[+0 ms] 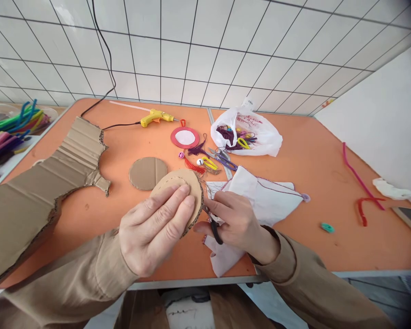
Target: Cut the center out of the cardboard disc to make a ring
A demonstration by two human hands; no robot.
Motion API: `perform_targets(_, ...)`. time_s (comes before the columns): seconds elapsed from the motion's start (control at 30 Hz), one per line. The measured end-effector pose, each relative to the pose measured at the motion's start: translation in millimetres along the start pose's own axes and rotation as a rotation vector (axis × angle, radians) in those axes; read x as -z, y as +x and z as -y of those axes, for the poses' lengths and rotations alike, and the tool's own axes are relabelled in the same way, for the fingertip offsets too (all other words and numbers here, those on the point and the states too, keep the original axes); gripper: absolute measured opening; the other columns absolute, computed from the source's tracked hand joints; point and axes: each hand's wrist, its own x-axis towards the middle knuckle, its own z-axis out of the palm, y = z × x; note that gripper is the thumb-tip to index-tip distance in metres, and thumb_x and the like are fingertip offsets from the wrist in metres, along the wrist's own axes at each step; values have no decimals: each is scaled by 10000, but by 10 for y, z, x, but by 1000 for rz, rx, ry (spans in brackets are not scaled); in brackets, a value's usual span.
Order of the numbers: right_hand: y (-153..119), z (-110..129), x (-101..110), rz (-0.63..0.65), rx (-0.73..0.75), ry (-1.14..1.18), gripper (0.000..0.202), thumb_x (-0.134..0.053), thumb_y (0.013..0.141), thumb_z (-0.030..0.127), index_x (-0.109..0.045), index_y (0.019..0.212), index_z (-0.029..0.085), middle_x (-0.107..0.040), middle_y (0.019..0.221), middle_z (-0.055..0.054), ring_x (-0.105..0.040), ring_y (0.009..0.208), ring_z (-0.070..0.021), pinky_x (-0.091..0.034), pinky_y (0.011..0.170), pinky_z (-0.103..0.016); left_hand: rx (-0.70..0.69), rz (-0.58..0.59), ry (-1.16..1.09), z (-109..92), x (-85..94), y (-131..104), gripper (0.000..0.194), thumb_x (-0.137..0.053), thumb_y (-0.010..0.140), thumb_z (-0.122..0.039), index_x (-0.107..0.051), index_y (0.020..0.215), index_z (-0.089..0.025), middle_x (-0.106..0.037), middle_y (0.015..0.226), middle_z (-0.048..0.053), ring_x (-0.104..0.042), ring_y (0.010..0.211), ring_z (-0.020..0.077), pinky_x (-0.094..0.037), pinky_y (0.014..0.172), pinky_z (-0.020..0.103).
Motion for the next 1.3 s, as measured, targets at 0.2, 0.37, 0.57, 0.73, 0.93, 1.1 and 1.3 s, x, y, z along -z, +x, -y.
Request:
perform_targets(0.2,-4,7,7,-9,-23,5,305,-613,907,411,-682,906,114,-476,610,4,-425,525,-133,-312,499,-274,30,-50,-19,34,-64,17,405,-607,737,81,-609,1140,37,-716,1079,250,-636,1133,292,-576,907,387)
perform_targets(0.37,-12,5,10,73,-110,69,330,-615,900,433,-647,759,137,-420,594,27,-367,497,-112,-273,469,-254,140,-80,-62,107,-151,-13,470,-570,794,35,-584,1250,-79,-728,1099,186,-677,1028,262,-590,816,374)
perform_targets(0.57,-27,-4,10,173,-223,114,432,-635,873,450,-473,582,176,-407,579,33,-343,495,-98,-264,467,-235,259,-83,-143,158,-252,-41,460,-578,812,34,-595,1245,-122,-733,1100,156,-687,953,216,-565,796,321)
perform_targets(0.73,-43,-5,27,258,-318,84,405,-682,843,407,-463,593,177,-428,574,34,-371,504,-98,-270,490,-234,323,-34,-162,176,-300,-32,354,-572,859,-48,-640,1194,-142,-755,1044,121,-700,839,184,-565,752,288)
perform_targets(0.93,7,-1,52,302,-433,193,432,-650,853,479,-479,600,173,-421,558,40,-374,514,-98,-273,504,-239,778,28,-596,281,-220,30,368,-697,782,-175,-707,1150,-190,-764,1029,80,-722,859,212,-584,748,299)
perform_targets(1.1,76,-1,142,383,-570,437,398,-701,795,484,-562,639,146,-333,531,78,-282,499,-73,-277,483,-213,952,51,-980,416,-227,-3,528,-814,641,-159,-718,1151,-253,-731,1157,67,-682,1059,284,-565,870,349)
perform_targets(1.3,110,-6,204,502,-693,620,366,-733,736,473,-596,728,134,-458,561,45,-362,519,-88,-310,471,-212,1015,-61,-834,396,-363,-66,231,-724,768,-295,-777,971,-200,-767,874,55,-698,828,254,-559,752,356)
